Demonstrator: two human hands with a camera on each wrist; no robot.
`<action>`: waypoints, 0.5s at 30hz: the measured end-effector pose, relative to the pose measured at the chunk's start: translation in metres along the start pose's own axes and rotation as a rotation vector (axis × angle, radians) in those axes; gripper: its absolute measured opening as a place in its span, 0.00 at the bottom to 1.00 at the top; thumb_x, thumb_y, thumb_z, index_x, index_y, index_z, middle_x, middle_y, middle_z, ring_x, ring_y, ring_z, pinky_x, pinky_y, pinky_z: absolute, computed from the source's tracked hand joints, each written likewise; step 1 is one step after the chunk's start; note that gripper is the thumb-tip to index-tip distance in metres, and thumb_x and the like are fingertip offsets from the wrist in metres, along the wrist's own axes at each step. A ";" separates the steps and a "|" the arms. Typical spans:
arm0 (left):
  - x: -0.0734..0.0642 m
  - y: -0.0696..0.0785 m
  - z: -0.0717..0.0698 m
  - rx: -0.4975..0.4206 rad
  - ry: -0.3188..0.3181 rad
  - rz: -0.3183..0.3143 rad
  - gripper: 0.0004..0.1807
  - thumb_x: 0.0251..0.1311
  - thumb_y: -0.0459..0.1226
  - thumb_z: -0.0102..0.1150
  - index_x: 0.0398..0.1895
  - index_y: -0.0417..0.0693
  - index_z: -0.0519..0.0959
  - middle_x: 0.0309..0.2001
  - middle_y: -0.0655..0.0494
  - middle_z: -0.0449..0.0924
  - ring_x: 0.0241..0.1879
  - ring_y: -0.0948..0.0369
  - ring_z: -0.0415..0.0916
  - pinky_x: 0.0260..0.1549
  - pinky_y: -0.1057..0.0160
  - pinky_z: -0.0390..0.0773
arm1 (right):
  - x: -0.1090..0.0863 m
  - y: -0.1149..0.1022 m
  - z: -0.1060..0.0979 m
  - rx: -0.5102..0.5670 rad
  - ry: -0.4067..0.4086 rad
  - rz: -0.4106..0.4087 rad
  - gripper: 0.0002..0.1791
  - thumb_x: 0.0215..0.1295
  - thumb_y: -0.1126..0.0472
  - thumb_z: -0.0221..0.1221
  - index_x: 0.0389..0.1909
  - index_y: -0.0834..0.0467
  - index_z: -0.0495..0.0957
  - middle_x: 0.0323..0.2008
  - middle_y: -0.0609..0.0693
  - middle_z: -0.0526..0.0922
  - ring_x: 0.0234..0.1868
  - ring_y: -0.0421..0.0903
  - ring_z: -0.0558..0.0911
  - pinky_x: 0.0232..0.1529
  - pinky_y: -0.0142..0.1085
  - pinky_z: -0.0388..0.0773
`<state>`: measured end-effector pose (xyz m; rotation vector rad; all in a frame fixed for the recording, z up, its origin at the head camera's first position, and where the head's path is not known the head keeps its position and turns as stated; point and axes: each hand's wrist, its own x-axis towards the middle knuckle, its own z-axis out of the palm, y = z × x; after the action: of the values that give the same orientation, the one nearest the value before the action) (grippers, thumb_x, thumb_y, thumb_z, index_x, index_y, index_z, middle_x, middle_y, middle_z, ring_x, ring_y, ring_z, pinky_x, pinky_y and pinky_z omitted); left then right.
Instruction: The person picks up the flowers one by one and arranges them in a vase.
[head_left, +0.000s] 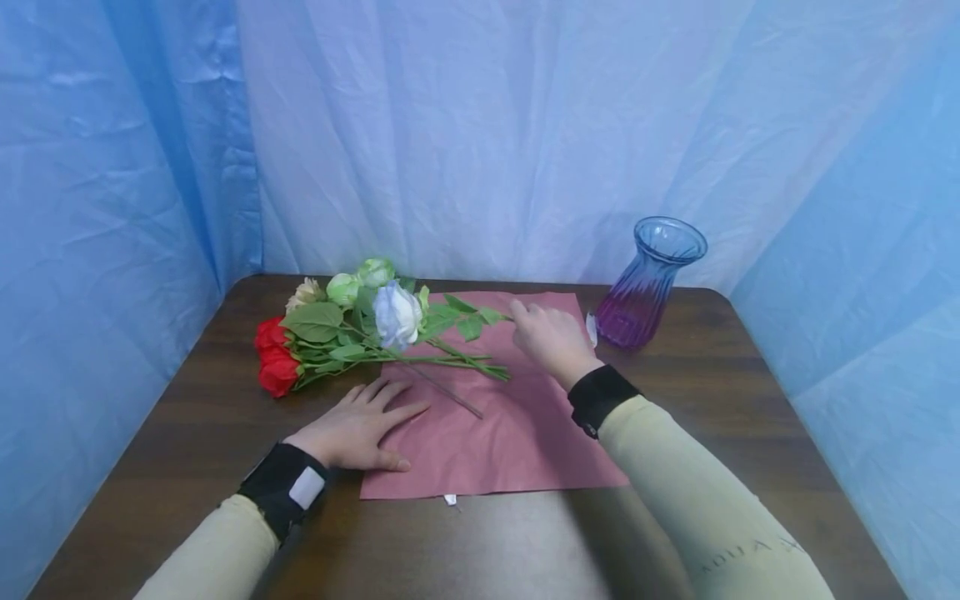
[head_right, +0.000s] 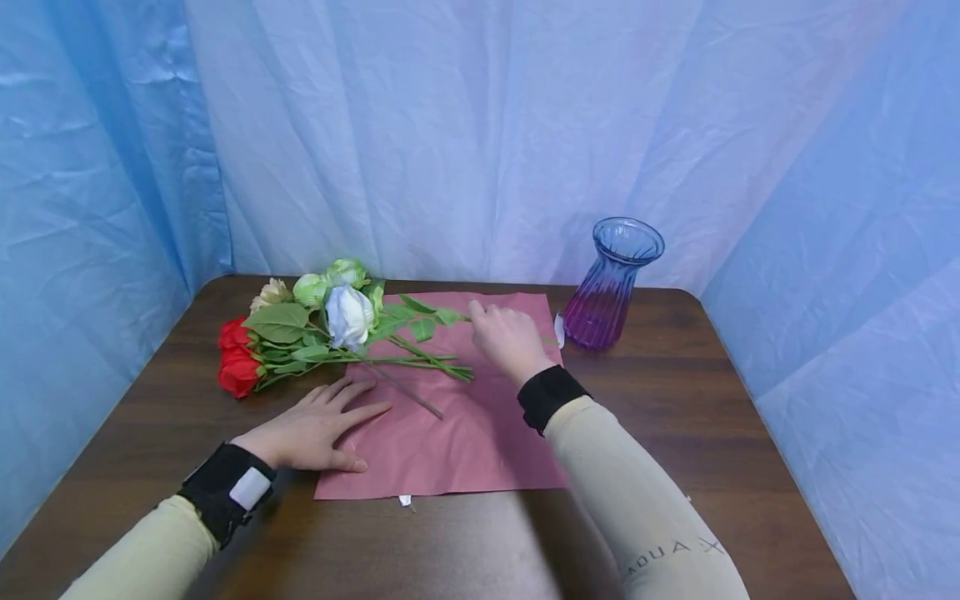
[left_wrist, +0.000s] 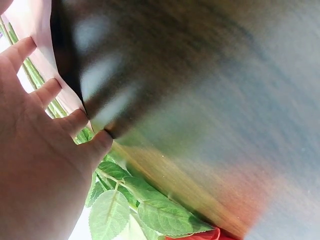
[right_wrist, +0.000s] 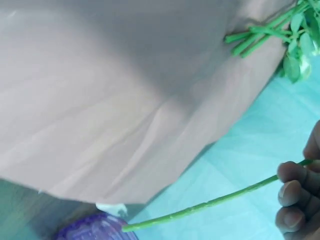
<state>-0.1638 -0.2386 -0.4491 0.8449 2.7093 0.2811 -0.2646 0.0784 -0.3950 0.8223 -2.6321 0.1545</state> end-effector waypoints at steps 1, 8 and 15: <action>0.000 0.000 0.000 -0.001 -0.002 -0.001 0.48 0.56 0.64 0.66 0.79 0.65 0.62 0.80 0.46 0.52 0.79 0.40 0.45 0.71 0.29 0.49 | -0.002 0.001 -0.001 -0.007 0.011 -0.010 0.09 0.59 0.72 0.59 0.30 0.59 0.68 0.16 0.46 0.63 0.15 0.44 0.64 0.14 0.42 0.65; 0.000 0.000 0.000 0.006 -0.005 0.000 0.48 0.57 0.65 0.65 0.79 0.64 0.62 0.80 0.46 0.51 0.79 0.39 0.44 0.71 0.28 0.50 | -0.005 0.005 -0.007 -0.116 0.070 -0.095 0.11 0.60 0.73 0.58 0.26 0.60 0.67 0.16 0.49 0.67 0.14 0.44 0.65 0.13 0.40 0.66; 0.000 -0.002 0.002 -0.001 -0.011 -0.003 0.48 0.56 0.66 0.65 0.79 0.65 0.62 0.80 0.46 0.50 0.79 0.39 0.43 0.70 0.28 0.49 | 0.001 0.006 -0.025 -0.221 0.132 -0.137 0.14 0.61 0.76 0.55 0.23 0.59 0.64 0.15 0.48 0.63 0.16 0.41 0.60 0.13 0.38 0.63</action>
<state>-0.1645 -0.2398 -0.4513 0.8389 2.6996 0.2764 -0.2605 0.0883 -0.3711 0.8803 -2.4069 -0.1130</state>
